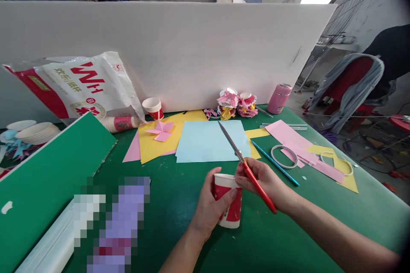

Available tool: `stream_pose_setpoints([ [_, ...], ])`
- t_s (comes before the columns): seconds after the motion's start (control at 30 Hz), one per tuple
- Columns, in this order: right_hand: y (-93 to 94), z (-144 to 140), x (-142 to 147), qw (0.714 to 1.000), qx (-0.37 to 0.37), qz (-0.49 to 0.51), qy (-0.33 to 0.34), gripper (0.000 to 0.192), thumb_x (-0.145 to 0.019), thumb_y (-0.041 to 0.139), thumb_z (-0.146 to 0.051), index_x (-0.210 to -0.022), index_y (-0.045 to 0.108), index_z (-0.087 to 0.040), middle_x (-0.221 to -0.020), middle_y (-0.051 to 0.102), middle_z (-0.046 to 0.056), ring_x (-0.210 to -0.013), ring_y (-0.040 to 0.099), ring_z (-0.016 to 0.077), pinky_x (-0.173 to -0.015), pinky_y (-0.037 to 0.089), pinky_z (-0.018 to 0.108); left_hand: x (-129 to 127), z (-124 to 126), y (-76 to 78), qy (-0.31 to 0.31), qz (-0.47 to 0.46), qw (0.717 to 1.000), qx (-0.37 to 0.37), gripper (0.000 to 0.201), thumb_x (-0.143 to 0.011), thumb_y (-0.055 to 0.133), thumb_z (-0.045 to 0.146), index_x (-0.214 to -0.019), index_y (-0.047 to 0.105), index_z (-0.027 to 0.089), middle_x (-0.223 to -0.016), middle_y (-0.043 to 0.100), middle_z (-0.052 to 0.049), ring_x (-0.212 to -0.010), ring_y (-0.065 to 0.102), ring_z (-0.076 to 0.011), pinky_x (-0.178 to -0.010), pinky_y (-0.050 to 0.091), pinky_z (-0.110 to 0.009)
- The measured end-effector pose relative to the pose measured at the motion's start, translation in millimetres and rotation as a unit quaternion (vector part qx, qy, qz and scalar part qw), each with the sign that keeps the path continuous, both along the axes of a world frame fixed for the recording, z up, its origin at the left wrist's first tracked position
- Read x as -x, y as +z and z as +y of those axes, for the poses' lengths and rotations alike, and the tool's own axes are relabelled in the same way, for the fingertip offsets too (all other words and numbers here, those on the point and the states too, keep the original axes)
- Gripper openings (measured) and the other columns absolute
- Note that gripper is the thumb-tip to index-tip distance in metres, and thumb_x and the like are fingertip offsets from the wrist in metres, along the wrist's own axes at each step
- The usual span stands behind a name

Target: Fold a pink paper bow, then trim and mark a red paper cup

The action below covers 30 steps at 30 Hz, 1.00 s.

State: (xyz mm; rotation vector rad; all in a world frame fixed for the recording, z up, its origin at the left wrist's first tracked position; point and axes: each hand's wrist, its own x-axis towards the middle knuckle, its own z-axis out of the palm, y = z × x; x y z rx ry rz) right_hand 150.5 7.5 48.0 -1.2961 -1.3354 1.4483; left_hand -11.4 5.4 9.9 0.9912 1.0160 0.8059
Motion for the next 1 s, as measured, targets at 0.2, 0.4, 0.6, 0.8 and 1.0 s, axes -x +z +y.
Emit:
stream_pose_setpoints([
  [0.2, 3.9, -1, -6, 0.995, -0.046, -0.079, 0.035, 0.015, -0.077, 0.057, -0.022, -0.076, 0.043, -0.019, -0.068, 0.045, -0.005, -0.058, 0.039, 0.0096, -0.051, 0.033, 0.023, 6, 2, 6.7, -0.015, 0.165, 0.945, -0.281, 0.021, -0.08, 0.057, 0.034, -0.097, 0.057, 0.022, -0.122, 0.045, -0.011, -0.118, 0.04, -0.0267, -0.092, 0.039, -0.039],
  [0.4, 20.4, 0, -4, 0.966, -0.114, -0.219, 0.07, 0.026, -0.074, 0.059, -0.024, -0.065, 0.035, -0.021, -0.059, 0.037, -0.008, -0.054, 0.026, 0.0085, -0.046, 0.025, 0.022, 4, -4, 24.0, -0.08, 0.163, 0.94, -0.29, 0.012, -0.087, 0.046, 0.03, -0.084, 0.053, 0.021, -0.092, 0.054, -0.006, -0.085, 0.052, -0.0192, -0.073, 0.045, -0.033],
  [0.6, 18.2, 5, -2, 0.968, -0.089, -0.214, 0.095, 0.019, -0.075, 0.058, -0.027, -0.069, 0.042, -0.019, -0.063, 0.044, -0.005, -0.056, 0.032, 0.0093, -0.047, 0.029, 0.022, 5, -6, 20.1, -0.056, 0.147, 0.939, -0.306, 0.013, -0.086, 0.047, 0.027, -0.079, 0.055, 0.019, -0.081, 0.053, -0.004, -0.075, 0.049, -0.0167, -0.066, 0.043, -0.028],
  [0.8, 13.9, 10, -1, 0.983, -0.018, -0.151, 0.103, 0.019, -0.073, 0.063, -0.028, -0.076, 0.048, -0.017, -0.068, 0.048, -0.003, -0.059, 0.039, 0.0102, -0.052, 0.036, 0.022, 7, -5, 17.1, -0.048, 0.11, 0.941, -0.316, 0.011, -0.085, 0.05, 0.021, -0.082, 0.06, 0.02, -0.083, 0.056, -0.004, -0.079, 0.051, -0.0165, -0.063, 0.043, -0.025],
  [1.0, 16.7, 12, 3, 0.985, 0.011, -0.14, 0.099, 0.025, -0.069, 0.068, -0.031, -0.073, 0.048, -0.017, -0.066, 0.046, -0.005, -0.059, 0.038, 0.0096, -0.053, 0.037, 0.022, 7, -3, 18.5, -0.047, 0.106, 0.947, -0.3, 0.011, -0.084, 0.052, 0.022, -0.082, 0.063, 0.019, -0.083, 0.058, -0.005, -0.078, 0.053, -0.0173, -0.063, 0.044, -0.026],
])
